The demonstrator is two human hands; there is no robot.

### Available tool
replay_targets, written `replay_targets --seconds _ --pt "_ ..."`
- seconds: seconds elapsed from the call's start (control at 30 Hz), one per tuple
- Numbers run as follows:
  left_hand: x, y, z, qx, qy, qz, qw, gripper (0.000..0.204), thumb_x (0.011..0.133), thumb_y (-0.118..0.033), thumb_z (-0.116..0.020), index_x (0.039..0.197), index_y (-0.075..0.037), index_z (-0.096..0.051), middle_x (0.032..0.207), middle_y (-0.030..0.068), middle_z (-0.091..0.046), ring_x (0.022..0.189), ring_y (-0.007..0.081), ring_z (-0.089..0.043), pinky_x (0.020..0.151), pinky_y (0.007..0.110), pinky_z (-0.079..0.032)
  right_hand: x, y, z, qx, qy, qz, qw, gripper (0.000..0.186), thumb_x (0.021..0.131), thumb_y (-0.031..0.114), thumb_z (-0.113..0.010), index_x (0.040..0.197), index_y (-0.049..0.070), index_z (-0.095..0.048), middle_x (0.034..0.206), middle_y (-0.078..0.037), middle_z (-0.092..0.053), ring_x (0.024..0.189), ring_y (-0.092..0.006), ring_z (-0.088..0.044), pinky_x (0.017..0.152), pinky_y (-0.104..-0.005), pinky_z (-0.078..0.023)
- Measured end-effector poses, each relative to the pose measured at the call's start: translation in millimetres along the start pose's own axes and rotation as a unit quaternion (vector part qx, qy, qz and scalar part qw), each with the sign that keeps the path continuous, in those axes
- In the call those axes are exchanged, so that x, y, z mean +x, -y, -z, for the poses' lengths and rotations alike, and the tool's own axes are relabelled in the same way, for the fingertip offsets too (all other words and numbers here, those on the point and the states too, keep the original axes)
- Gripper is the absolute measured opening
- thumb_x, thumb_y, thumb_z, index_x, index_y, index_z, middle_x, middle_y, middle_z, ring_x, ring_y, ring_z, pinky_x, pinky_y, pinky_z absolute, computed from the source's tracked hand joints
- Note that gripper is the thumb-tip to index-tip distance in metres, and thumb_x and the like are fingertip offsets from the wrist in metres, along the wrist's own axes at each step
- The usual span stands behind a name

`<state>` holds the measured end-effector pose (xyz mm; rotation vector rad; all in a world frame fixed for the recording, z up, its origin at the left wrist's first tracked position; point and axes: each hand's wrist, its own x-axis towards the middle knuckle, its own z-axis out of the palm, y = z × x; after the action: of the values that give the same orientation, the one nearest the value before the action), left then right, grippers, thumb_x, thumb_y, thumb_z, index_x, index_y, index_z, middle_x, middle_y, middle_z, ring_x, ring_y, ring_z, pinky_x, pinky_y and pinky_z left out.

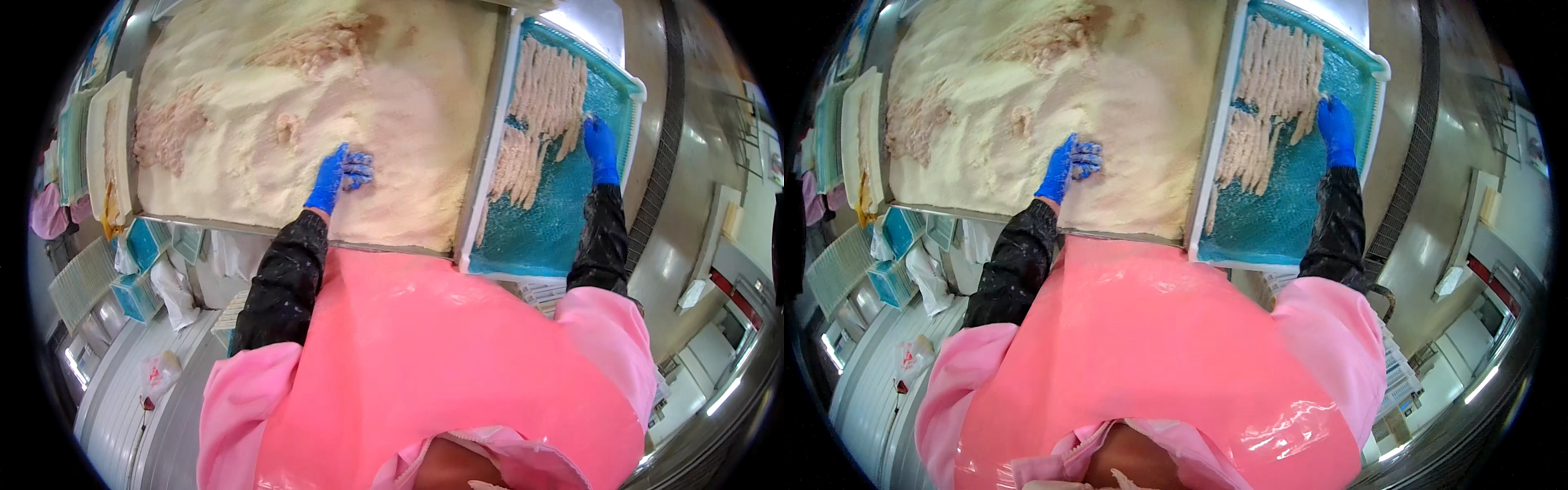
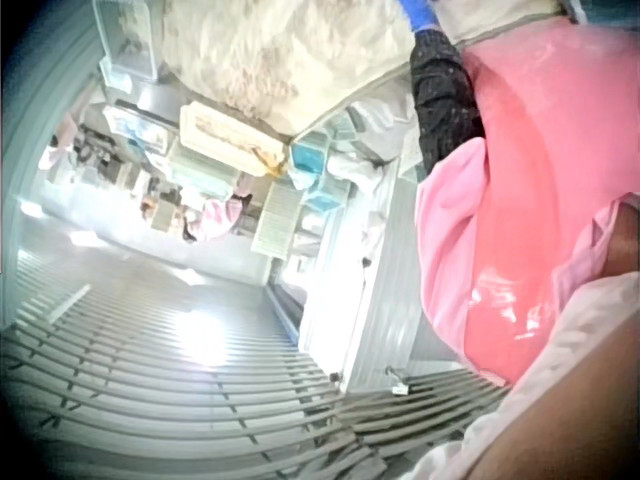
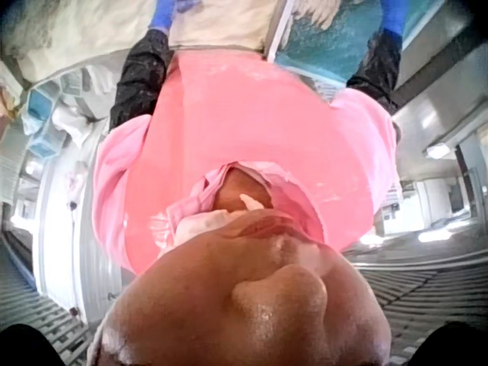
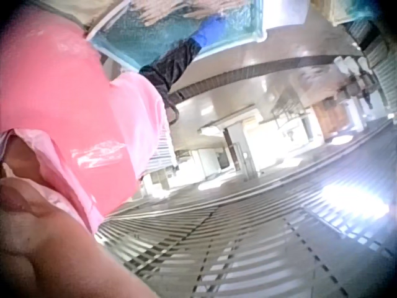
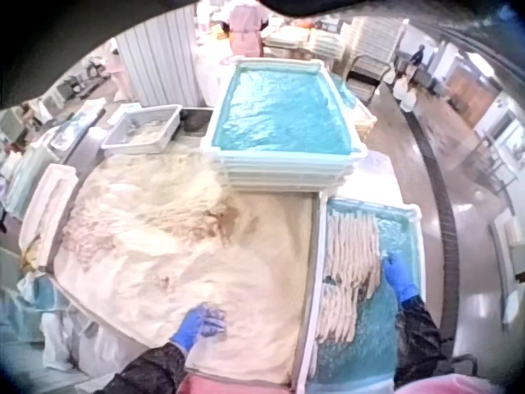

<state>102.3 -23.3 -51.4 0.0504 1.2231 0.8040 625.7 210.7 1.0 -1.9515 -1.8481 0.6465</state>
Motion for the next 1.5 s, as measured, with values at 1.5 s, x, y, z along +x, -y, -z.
replay_targets --seconds 1.5 --pt "57.8 13.2 -40.4 -0.254 0.163 -0.223 0.927 0.039 0.098 -0.027 -0.033 0.121 -0.002 -0.050 0.117 0.0089 -0.055 0.108 0.0212 -0.051 0.100 0.032 -0.034 -215.5 284.4 -276.3 0.258 0.036 0.129 0.957 0.048 0.089 0.023 -0.051 0.132 0.005 -0.040 0.136 -0.015 -0.040 0.127 -0.0289 -0.035 0.105 -0.0414 -0.024"
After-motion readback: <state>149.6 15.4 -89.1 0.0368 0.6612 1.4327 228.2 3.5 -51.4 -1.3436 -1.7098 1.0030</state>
